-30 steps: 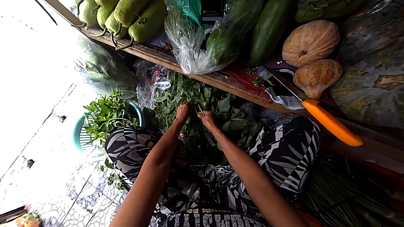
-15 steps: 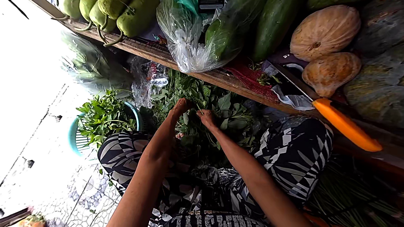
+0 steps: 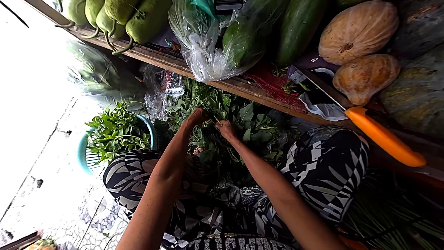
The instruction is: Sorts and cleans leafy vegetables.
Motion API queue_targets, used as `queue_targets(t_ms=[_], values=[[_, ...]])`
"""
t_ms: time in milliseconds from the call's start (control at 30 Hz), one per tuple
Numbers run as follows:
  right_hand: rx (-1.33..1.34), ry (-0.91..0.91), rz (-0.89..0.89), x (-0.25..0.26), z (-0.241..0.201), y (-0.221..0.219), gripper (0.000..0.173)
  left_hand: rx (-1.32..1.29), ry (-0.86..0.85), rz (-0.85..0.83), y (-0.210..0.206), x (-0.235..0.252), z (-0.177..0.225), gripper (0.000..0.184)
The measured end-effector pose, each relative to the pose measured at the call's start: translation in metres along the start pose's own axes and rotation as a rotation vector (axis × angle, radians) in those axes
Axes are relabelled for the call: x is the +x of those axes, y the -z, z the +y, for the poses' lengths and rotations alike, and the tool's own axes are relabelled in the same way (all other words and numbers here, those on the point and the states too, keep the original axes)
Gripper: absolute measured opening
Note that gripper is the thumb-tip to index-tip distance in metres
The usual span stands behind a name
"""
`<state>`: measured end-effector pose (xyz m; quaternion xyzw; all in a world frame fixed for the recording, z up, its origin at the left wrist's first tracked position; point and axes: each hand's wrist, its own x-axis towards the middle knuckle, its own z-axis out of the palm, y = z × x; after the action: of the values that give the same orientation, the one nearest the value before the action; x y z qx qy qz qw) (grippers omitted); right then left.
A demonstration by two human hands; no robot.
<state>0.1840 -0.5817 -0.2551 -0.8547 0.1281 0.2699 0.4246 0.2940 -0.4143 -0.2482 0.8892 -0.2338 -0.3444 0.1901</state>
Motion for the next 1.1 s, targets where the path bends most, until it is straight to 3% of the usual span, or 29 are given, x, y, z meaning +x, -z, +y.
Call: queue_targets(t_ms=[267, 367, 500, 733, 933, 1100], values=[[0.034, -0.001, 0.024, -0.001, -0.007, -0.006, 0.031, 0.065, 0.087, 0.074, -0.006, -0.009, 0.013, 0.029], [0.020, -0.011, 0.007, 0.004, -0.010, -0.004, 0.033, 0.109, 0.152, 0.182, -0.020, -0.016, 0.022, 0.033], [0.005, -0.017, -0.027, 0.006, -0.011, -0.002, 0.033, 0.092, 0.109, 0.408, -0.051, -0.028, 0.012, 0.031], [0.013, -0.005, -0.002, 0.003, -0.010, -0.005, 0.030, 0.181, 0.219, 0.409, -0.059, -0.038, 0.039, 0.029], [0.033, -0.020, -0.020, 0.007, -0.014, -0.002, 0.032, -0.067, 0.155, 0.421, -0.047, -0.056, 0.033, 0.027], [-0.002, -0.039, -0.009, 0.000, -0.026, 0.000, 0.033, -0.246, 0.204, 0.487, -0.055, -0.061, 0.026, 0.029]])
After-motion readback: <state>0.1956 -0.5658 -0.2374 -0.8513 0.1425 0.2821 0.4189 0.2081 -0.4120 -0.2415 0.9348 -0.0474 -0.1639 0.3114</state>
